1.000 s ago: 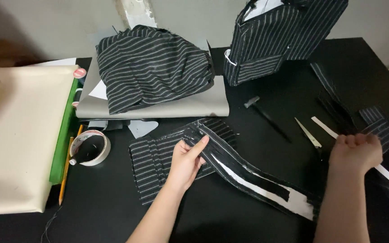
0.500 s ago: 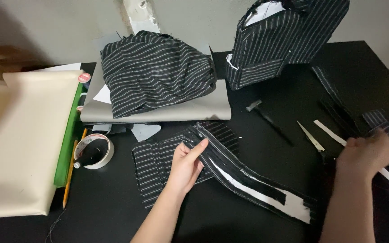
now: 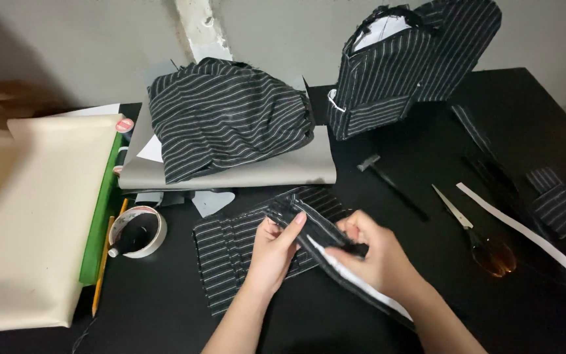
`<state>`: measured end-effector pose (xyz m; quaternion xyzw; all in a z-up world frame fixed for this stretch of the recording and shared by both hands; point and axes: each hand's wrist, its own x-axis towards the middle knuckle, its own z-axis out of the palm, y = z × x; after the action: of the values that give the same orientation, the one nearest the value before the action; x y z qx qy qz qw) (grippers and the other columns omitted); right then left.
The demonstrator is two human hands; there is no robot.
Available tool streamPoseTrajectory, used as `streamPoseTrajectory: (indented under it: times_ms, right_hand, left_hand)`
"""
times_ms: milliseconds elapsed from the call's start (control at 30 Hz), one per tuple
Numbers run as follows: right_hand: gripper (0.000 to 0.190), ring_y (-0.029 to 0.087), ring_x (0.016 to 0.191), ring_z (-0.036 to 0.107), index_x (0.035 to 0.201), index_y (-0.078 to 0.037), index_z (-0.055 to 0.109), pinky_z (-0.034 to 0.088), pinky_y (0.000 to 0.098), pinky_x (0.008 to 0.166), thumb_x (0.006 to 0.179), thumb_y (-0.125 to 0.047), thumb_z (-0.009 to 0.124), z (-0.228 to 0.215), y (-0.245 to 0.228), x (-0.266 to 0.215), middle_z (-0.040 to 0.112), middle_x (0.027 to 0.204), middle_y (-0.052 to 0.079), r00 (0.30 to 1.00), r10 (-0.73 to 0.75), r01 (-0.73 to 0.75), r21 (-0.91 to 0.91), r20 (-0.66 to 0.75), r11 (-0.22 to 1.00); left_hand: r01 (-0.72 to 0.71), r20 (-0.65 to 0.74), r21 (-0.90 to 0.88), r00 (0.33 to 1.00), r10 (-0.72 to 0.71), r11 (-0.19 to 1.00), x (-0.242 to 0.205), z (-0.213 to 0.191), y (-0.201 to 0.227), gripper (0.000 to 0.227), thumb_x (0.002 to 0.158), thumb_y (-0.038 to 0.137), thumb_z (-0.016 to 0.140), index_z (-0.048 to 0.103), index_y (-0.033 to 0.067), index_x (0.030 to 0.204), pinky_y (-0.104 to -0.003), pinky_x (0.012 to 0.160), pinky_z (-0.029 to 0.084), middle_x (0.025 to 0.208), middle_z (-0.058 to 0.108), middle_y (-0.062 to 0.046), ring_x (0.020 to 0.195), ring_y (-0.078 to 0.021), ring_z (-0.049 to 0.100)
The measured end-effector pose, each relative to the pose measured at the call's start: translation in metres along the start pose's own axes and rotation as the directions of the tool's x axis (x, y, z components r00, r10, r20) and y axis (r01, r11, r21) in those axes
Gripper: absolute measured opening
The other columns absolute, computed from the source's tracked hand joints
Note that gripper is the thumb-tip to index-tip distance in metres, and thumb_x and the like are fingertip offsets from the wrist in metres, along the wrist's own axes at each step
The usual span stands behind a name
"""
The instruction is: Folding and aligning pinstriped fabric pieces on a workshop table, likely applying interfacing or adhesive strips.
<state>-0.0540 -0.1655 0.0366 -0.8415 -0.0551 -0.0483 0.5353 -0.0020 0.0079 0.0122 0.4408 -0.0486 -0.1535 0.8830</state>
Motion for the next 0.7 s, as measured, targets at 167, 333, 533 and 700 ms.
streamPoseTrajectory:
  times_ms: [167,333,533,700]
  right_hand:
    - [0.036,0.013,0.085,0.068,0.069,-0.013,0.033,0.046,0.0257,0.069,0.077,-0.013,0.069,-0.005,0.011,0.005,0.072,0.094,0.001,0.947,-0.176,0.098,-0.283,-0.267,0.954]
    - [0.04,0.013,0.078,0.064,0.06,-0.009,0.032,0.043,0.0218,0.061,0.081,0.007,0.063,-0.004,-0.013,0.005,0.068,0.075,0.001,0.765,-0.571,0.343,-0.564,-0.297,0.752]
    - [0.028,0.015,0.085,0.059,0.058,-0.009,0.039,0.044,0.0322,0.066,0.075,0.011,0.051,0.007,-0.021,0.001,0.072,0.099,-0.006,0.761,-0.634,0.36,-0.726,-0.135,0.586]
    - [0.03,0.012,0.103,0.062,0.064,-0.012,0.043,0.039,0.0369,0.085,0.081,-0.017,0.067,0.009,-0.025,-0.001,0.07,0.1,-0.006,0.845,-0.535,0.409,-0.645,-0.001,0.645]
  left_hand:
    - [0.016,0.024,-0.057,1.0,-0.015,0.998,0.007,0.002,-0.001,0.045,0.083,0.008,0.061,0.047,0.0048,0.126,-0.035,0.095,0.05,0.114,0.062,-0.011,0.109,-0.0242,0.059]
    - [0.23,0.123,-0.158,0.969,-0.212,0.96,0.0,0.01,0.009,0.051,0.088,0.03,0.048,0.045,0.0043,0.132,-0.039,0.092,0.051,0.127,0.055,-0.019,0.109,-0.0302,0.059]
    - [0.113,0.237,-0.112,0.968,-0.084,0.987,0.0,0.008,0.004,0.043,0.093,0.023,0.055,0.037,0.0137,0.055,-0.041,0.093,0.054,0.073,0.06,-0.004,0.103,-0.0191,0.063]
    - [0.01,-0.113,-0.043,0.993,-0.015,0.999,0.004,0.004,0.004,0.058,0.088,0.007,0.06,0.03,0.0155,0.039,-0.034,0.074,0.059,0.042,0.021,0.007,0.044,-0.0034,0.029]
